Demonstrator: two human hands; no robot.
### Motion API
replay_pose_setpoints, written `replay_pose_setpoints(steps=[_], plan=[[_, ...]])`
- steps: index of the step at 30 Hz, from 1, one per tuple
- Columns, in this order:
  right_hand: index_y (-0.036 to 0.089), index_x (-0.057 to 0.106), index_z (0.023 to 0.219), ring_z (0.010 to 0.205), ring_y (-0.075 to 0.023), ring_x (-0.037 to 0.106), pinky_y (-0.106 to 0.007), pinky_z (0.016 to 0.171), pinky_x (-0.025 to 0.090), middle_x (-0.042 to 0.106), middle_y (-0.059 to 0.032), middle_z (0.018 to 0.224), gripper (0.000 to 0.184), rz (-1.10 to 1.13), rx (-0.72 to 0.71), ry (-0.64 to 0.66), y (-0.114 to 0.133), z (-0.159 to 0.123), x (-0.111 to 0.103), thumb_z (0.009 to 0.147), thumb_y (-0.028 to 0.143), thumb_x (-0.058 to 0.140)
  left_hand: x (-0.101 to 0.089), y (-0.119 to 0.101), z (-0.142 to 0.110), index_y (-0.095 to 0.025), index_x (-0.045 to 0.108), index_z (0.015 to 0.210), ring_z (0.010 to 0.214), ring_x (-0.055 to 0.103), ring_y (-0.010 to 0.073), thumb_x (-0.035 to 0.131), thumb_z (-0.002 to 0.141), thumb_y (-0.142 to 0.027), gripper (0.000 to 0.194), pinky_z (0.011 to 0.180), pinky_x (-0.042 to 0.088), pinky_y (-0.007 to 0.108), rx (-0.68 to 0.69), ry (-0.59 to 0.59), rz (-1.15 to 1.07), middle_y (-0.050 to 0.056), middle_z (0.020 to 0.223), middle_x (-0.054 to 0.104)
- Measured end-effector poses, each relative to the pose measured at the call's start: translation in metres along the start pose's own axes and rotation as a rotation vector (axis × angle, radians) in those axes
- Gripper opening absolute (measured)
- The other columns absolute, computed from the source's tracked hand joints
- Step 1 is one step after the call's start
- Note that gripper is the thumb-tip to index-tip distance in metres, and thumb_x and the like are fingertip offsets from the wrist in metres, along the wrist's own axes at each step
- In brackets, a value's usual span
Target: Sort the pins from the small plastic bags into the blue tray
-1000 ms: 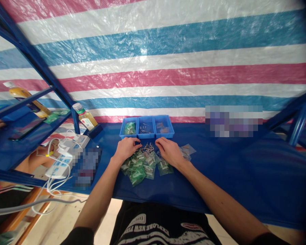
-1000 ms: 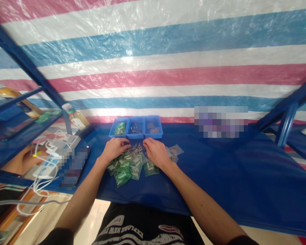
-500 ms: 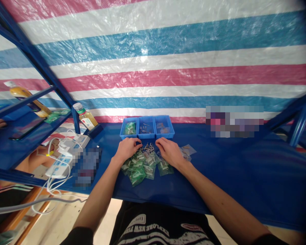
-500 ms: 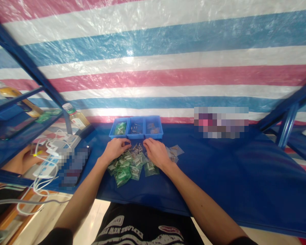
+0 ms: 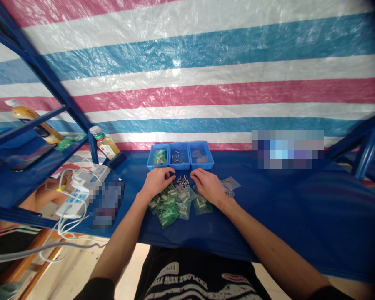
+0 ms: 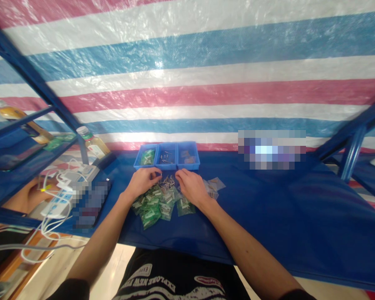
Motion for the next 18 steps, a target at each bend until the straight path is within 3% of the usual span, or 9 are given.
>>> replay_pose_setpoints(steps=[18], plan=[[0.024, 0.065, 0.104, 0.086, -0.0193, 0.066, -0.028, 0.075, 0.042, 0.07, -0.0034, 0.1, 0.017, 0.02, -0.023, -0.001, 0.0024, 0.0007, -0.0005, 0.106, 0.024, 0.048, 0.0026, -0.0043, -0.0004, -0.024, 0.072, 0.102, 0.073, 0.062, 0.0148, 0.067, 0.091, -0.028, 0.013, 0.071, 0.045, 0.025, 0.157, -0.036, -0.101, 0.001, 0.095, 0.073]])
Point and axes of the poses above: each hand's wrist, its own z-axis towards the middle knuckle, its own x-axis out of the palm, y = z × x, the point moved 5 cm from there along z, towards the middle knuckle
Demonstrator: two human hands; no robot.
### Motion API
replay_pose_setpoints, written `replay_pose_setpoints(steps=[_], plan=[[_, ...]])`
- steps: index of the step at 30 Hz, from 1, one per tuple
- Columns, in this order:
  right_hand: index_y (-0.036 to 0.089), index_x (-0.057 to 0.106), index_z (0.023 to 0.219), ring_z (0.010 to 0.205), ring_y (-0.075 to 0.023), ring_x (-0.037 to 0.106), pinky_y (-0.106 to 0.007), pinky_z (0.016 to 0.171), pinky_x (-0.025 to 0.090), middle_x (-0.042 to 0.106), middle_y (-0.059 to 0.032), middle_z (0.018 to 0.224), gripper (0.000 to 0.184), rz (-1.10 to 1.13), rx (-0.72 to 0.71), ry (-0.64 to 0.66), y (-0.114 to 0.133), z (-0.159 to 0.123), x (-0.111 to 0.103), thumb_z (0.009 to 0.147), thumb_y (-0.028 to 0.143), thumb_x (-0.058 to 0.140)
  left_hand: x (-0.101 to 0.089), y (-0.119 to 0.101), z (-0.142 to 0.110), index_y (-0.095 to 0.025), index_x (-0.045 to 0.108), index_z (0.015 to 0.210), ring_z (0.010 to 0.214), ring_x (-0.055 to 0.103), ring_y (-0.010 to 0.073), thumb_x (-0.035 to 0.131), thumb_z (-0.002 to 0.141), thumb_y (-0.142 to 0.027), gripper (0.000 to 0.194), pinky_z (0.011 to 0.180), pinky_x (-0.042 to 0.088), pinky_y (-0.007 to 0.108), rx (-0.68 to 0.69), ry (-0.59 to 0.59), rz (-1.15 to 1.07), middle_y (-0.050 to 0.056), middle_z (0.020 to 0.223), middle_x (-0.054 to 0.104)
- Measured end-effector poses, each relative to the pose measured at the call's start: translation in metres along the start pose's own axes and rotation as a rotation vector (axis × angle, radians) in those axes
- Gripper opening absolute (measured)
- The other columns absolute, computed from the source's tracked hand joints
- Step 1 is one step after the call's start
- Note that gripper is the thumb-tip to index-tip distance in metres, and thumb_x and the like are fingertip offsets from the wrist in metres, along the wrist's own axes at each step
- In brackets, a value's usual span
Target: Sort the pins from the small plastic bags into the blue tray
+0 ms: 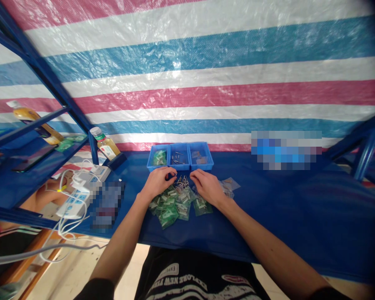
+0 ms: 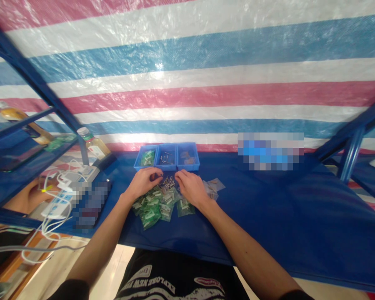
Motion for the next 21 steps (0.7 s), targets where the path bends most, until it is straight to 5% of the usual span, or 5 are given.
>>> replay_pose_setpoints(steps=[10, 21], plan=[[0.025, 0.065, 0.105, 0.087, -0.0201, 0.066, -0.029, 0.078, 0.044, 0.07, -0.0039, 0.099, 0.016, 0.05, -0.052, -0.005, 0.004, 0.0, 0.002, 0.106, 0.023, 0.049, 0.006, -0.002, 0.001, -0.021, 0.073, 0.101, 0.075, 0.064, 0.0146, 0.064, 0.096, -0.027, 0.012, 0.071, 0.048, 0.024, 0.073, 0.028, -0.094, 0.002, 0.093, 0.074], [0.026, 0.063, 0.118, 0.089, -0.0222, 0.067, -0.031, 0.08, 0.048, 0.072, -0.0054, 0.102, 0.018, 0.12, -0.109, -0.024, 0.01, 0.0, -0.003, 0.106, 0.028, 0.05, 0.005, -0.031, 0.001, -0.019, 0.069, 0.107, 0.092, 0.071, 0.0156, 0.061, 0.1, -0.03, 0.015, 0.088, 0.053, 0.024, 0.19, 0.016, -0.272, 0.004, 0.105, 0.075]])
Point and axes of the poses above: each hand's wrist, its own z-axis towards the middle knuckle, its own x-axis out of the palm, y = z × x, the point moved 5 cm from there along z, towards the middle knuckle
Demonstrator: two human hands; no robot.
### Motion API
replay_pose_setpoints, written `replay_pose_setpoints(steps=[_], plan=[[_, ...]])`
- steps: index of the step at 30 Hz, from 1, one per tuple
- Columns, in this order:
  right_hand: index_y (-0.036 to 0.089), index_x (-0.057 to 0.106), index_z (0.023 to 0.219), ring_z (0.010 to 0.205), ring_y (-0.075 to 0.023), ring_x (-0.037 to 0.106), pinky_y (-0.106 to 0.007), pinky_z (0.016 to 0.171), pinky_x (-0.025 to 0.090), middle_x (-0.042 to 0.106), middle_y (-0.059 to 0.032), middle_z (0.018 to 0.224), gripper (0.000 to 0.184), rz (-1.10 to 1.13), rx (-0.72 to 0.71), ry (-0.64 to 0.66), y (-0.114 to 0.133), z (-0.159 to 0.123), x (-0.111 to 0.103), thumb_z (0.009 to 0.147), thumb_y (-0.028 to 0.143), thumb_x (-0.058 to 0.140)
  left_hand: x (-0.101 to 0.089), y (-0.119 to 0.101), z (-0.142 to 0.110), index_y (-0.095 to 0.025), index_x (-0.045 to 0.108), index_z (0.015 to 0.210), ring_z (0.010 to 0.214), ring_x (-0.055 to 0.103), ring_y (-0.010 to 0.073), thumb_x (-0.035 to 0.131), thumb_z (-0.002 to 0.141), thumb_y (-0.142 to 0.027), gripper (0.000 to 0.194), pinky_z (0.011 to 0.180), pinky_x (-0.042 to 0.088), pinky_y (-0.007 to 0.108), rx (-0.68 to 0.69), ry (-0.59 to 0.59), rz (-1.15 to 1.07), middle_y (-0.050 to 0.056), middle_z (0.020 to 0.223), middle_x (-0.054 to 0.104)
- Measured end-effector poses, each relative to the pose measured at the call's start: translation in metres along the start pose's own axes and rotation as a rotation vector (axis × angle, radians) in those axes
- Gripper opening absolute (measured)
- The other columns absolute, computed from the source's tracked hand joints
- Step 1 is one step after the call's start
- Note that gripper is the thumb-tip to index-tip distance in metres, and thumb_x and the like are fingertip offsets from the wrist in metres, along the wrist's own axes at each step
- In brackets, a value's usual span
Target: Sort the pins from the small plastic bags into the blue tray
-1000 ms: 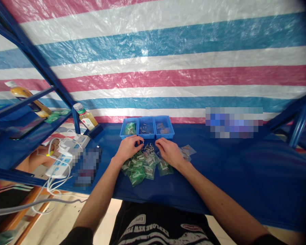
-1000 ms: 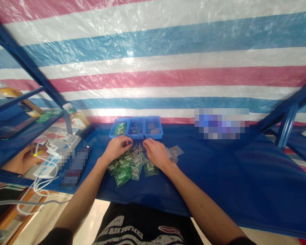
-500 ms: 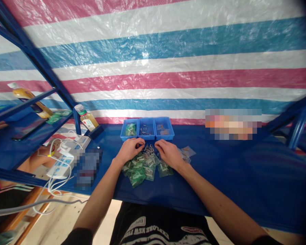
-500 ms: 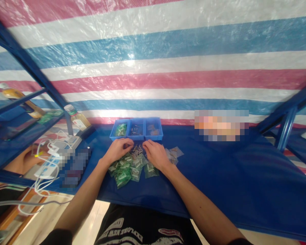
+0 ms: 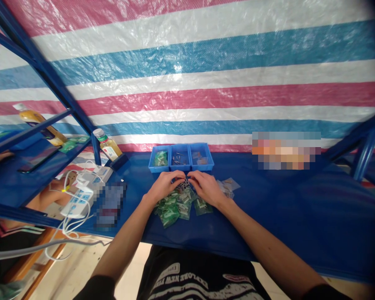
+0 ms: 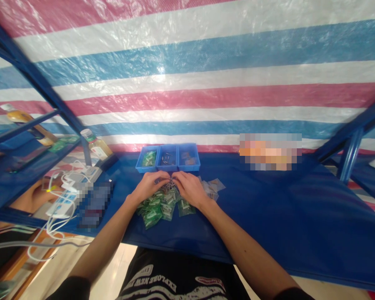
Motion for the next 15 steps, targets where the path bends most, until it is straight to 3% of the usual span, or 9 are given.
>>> replay_pose_setpoints(steps=[15], plan=[[0.024, 0.065, 0.107, 0.088, -0.0213, 0.067, -0.032, 0.08, 0.048, 0.07, -0.005, 0.098, 0.018, -0.013, -0.062, 0.006, 0.0052, 0.0006, -0.0008, 0.107, 0.026, 0.048, 0.0045, -0.0015, -0.001, -0.018, 0.07, 0.104, 0.088, 0.07, 0.0156, 0.065, 0.098, -0.035, 0.019, 0.081, 0.053, 0.024, -0.002, -0.023, -0.038, 0.004, 0.099, 0.074]])
Point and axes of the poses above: each hand's wrist, its own z-axis towards the middle knuckle, its own x-axis out of the palm, y = z × x, the point moved 5 cm from there along z, towards the middle knuckle
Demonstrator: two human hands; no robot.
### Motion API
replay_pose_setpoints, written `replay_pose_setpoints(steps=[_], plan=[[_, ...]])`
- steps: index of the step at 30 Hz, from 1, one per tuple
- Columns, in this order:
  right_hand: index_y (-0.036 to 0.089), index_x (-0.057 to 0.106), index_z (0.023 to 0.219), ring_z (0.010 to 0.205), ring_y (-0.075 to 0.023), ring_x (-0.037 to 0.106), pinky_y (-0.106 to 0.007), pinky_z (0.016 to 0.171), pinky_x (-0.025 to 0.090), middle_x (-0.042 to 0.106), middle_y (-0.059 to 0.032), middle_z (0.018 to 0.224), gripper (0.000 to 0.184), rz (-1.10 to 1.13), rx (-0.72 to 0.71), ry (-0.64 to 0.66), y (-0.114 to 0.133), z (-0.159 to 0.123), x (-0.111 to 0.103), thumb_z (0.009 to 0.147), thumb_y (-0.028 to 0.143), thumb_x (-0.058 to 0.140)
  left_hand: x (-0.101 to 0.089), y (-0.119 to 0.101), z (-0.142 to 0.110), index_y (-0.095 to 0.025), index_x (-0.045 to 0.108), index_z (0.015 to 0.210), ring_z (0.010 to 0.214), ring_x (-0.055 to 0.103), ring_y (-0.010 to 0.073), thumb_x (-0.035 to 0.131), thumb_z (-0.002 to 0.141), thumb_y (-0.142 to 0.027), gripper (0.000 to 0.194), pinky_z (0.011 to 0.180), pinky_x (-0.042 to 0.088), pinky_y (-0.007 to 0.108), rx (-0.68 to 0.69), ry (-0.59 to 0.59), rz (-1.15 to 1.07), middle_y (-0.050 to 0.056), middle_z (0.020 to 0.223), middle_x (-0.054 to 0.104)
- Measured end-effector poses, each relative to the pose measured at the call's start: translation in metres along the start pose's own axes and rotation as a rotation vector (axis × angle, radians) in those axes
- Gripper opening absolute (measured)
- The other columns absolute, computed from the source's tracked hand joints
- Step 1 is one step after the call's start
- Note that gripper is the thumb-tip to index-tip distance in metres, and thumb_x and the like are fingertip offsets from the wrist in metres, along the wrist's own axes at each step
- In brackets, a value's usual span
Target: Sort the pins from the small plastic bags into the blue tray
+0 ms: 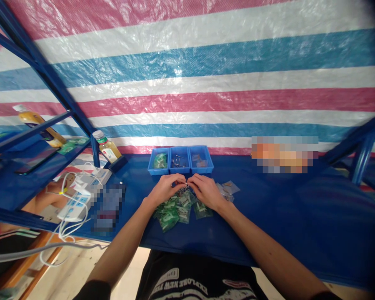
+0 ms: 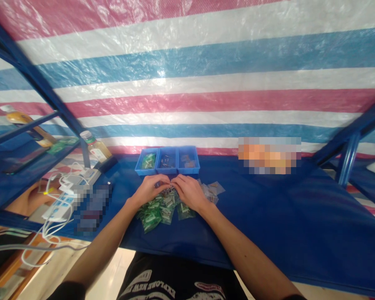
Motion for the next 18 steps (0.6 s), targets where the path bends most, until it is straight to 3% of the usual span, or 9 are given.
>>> replay_pose_setpoints(steps=[7, 18], plan=[[0.023, 0.064, 0.106, 0.088, -0.0209, 0.067, -0.032, 0.084, 0.049, 0.069, -0.0058, 0.098, 0.019, 0.007, 0.03, -0.055, -0.0016, -0.0019, -0.0042, 0.108, 0.025, 0.045, -0.0009, 0.0031, -0.0002, -0.019, 0.075, 0.105, 0.088, 0.07, 0.017, 0.061, 0.1, -0.035, 0.021, 0.084, 0.053, 0.027, 0.016, -0.022, 0.113, 0.005, 0.098, 0.076], [0.024, 0.065, 0.109, 0.09, -0.0222, 0.067, -0.034, 0.082, 0.05, 0.071, -0.0069, 0.101, 0.022, 0.005, 0.008, -0.011, 0.002, -0.0012, -0.002, 0.108, 0.026, 0.043, 0.0003, -0.005, 0.0002, -0.017, 0.075, 0.104, 0.082, 0.068, 0.0169, 0.057, 0.102, -0.037, 0.026, 0.078, 0.053, 0.027, 0.05, -0.006, 0.152, 0.007, 0.091, 0.074]])
Point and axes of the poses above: each hand's wrist, its own z-axis towards the middle knuckle, its own x-axis out of the palm, y = z × x, the point moved 5 cm from there along z, towards the middle knuckle
